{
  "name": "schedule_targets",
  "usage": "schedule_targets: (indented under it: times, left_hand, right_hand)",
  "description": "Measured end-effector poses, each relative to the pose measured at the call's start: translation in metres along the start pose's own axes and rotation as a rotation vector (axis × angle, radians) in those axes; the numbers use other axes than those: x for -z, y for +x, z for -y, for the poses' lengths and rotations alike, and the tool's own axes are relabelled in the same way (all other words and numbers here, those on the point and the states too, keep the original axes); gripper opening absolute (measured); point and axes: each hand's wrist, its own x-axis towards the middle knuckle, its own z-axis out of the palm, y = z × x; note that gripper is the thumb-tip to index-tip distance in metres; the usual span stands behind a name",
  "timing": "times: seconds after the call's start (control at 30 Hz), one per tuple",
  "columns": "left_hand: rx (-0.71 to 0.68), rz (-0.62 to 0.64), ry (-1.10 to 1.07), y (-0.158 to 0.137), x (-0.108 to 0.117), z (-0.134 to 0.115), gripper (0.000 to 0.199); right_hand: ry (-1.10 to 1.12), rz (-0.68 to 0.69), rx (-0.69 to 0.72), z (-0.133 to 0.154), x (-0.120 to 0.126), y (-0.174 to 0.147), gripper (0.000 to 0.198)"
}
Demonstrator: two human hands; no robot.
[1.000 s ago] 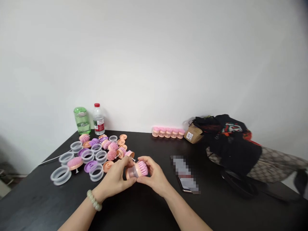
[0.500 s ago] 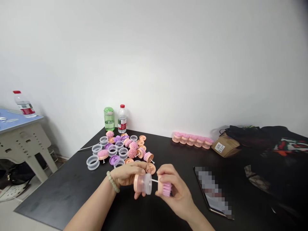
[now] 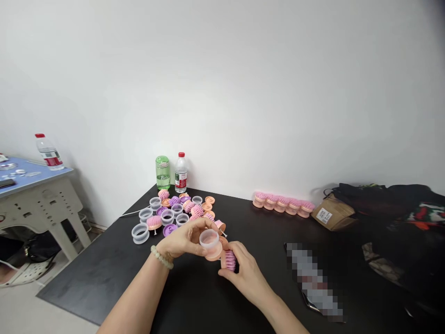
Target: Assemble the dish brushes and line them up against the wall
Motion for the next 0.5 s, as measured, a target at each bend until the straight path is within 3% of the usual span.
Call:
schedule_targets:
  times: [0.1, 0.23, 0.5]
  left_hand:
    - [-0.005, -0.031, 0.049, 0.004, -0.003, 0.004, 0.047]
    - [-0.026, -0.063, 0.084, 0.007, -0.003, 0.014, 0.044]
    - [0.014, -0.09, 0.222, 0.009, -0.002, 0.024, 0.044]
  right_hand:
    - [-0.055, -0.012, 0.042, -0.005, -0.011, 0.0, 0.045]
    - [-0.11, -0.132, 0.106, -0.016, -0.016, 0.003, 0.054]
    - [-0.184, -0.35, 0.281, -0.028, -0.001, 0.004, 0.041]
